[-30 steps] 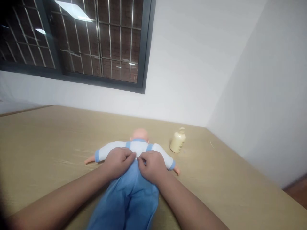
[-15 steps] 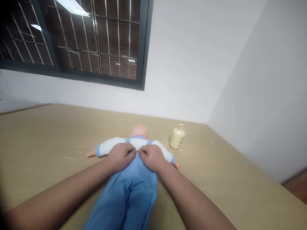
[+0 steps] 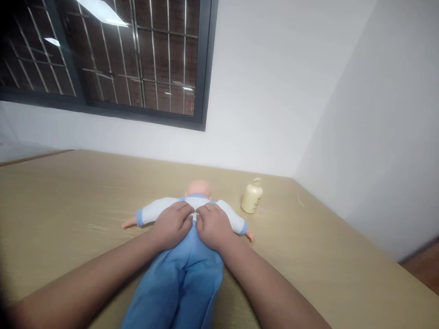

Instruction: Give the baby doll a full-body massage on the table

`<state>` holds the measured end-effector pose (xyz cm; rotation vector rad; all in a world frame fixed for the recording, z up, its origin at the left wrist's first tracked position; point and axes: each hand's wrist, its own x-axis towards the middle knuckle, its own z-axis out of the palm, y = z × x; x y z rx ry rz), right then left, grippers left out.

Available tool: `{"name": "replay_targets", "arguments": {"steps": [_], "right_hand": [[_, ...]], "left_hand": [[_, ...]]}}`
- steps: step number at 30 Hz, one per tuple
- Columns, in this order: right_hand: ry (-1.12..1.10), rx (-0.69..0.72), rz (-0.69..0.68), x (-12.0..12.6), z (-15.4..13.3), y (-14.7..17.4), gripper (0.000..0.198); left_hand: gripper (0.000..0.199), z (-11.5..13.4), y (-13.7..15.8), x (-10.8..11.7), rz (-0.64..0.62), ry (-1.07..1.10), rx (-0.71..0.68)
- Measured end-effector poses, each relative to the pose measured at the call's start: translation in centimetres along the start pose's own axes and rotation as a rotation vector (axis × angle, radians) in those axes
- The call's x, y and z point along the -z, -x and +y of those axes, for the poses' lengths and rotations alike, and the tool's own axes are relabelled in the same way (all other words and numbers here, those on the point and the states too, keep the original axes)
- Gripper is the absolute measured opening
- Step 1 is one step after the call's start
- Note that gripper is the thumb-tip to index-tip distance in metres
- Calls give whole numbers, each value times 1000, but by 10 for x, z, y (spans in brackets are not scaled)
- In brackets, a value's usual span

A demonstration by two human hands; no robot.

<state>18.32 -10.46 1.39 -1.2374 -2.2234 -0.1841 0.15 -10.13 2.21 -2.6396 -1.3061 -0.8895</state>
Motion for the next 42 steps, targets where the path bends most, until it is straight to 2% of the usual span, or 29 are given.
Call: {"name": "replay_targets", "arguments": {"steps": [2, 4, 7, 9, 12, 15, 19, 21, 24, 29, 32, 37, 39, 42], "right_hand": [[-26, -20, -71, 2, 4, -4, 17], [-58, -57, -74, 2, 5, -6, 19], [-75, -75, 44, -1, 3, -3, 20], [-56, -29, 145, -4, 1, 2, 21], [-23, 18, 224, -8, -2, 6, 28], [-16, -8, 176, -8, 0, 4, 31], [-11, -43, 1, -3, 4, -4, 20], [-16, -44, -36, -1, 5, -7, 18], [-15, -13, 33, -2, 3, -4, 20], [9, 29, 184, -8, 2, 4, 35], [-13, 19, 140, -10, 5, 3, 39], [-40, -5, -18, -7, 8, -5, 24], [-40, -12, -18, -6, 8, -4, 23], [-26, -5, 73, -5, 7, 1, 32]], "left_hand": [[17, -2, -3, 2, -54, 21, 10], [17, -1, -3, 2, -53, 29, 4], [22, 1, 1, 0, 29, 6, -20], [30, 1, 5, -3, 93, -28, -37], [39, 0, 7, -6, 110, -50, -34], [36, -1, 3, -4, 51, -15, -9], [23, -1, -5, 4, -43, 12, 8], [19, -1, -7, 5, -66, 4, 18], [23, -2, -3, 2, -16, -8, -9], [45, -5, 4, -7, 104, -46, -30], [45, -7, 1, -7, 61, 8, -19], [28, -10, -6, -1, -47, 91, -5], [28, -9, -6, 0, -41, 98, -7], [35, -6, -3, 0, 24, 94, -25]]}}
